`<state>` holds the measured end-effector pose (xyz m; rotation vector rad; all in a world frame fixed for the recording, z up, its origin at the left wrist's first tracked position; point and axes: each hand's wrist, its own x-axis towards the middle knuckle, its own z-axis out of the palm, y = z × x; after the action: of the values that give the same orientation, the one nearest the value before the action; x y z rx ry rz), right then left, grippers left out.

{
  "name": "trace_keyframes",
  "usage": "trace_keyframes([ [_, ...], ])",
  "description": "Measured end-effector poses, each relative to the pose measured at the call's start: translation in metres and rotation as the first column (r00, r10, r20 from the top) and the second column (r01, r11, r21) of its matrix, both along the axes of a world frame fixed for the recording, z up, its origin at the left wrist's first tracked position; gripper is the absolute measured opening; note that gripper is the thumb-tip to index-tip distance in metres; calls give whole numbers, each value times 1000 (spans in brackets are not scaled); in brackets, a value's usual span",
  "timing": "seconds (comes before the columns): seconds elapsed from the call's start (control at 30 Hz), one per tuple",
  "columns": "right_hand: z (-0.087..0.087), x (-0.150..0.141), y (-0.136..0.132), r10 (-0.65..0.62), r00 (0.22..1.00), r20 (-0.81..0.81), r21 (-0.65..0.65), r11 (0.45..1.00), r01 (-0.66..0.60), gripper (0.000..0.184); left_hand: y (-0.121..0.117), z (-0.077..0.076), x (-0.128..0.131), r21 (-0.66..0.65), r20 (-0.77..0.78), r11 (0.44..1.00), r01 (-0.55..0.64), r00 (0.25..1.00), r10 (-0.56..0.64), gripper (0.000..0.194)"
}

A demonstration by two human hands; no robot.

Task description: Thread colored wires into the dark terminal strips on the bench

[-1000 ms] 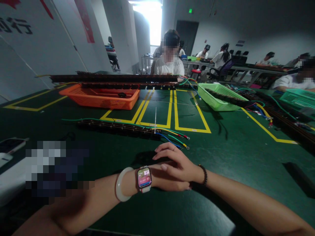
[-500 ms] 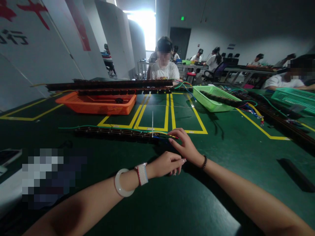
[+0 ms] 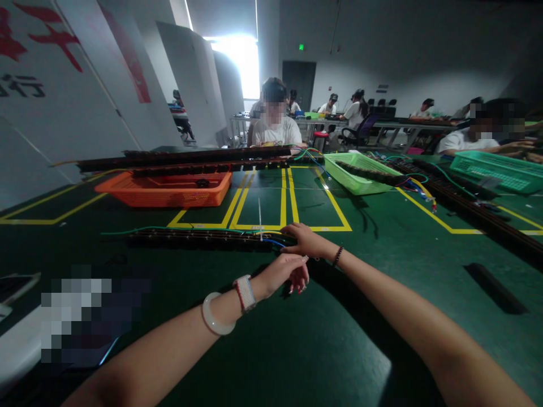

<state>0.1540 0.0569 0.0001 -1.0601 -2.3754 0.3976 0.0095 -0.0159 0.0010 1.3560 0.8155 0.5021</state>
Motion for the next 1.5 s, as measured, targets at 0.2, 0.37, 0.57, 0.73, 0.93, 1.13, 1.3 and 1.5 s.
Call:
trace_keyframes([
  [0.2,11,-1,13,86,994,67,-334,941,-59,26,2,1,-2,-47,85,999,-19,996,23,45],
  [0.37,12,-1,10,68,997,37,-318,947,-53,25,3,-2,-1,-32,47,999,26,999,-24,46],
  [0.57,6,3,11,112,989,-92,-439,887,-141,29,1,-1,2,18,-12,997,72,997,-72,46],
  [0.73,-2,7,15,94,964,-248,-564,795,-222,42,2,1,1,-33,73,999,38,997,-35,38],
  [0.93,-8,8,18,56,941,-333,-614,745,-262,51,4,0,-2,-96,161,995,13,987,3,31],
  [1.13,-7,7,18,79,964,-256,-521,828,-206,49,11,0,-3,-215,189,976,16,982,25,39],
  [1.3,-7,6,17,88,966,-243,-463,865,-195,49,8,0,-2,-154,170,988,-10,985,36,39],
  [1.5,-16,6,16,103,945,-309,-432,870,-237,45,3,-4,4,9,58,1000,-12,998,11,39],
])
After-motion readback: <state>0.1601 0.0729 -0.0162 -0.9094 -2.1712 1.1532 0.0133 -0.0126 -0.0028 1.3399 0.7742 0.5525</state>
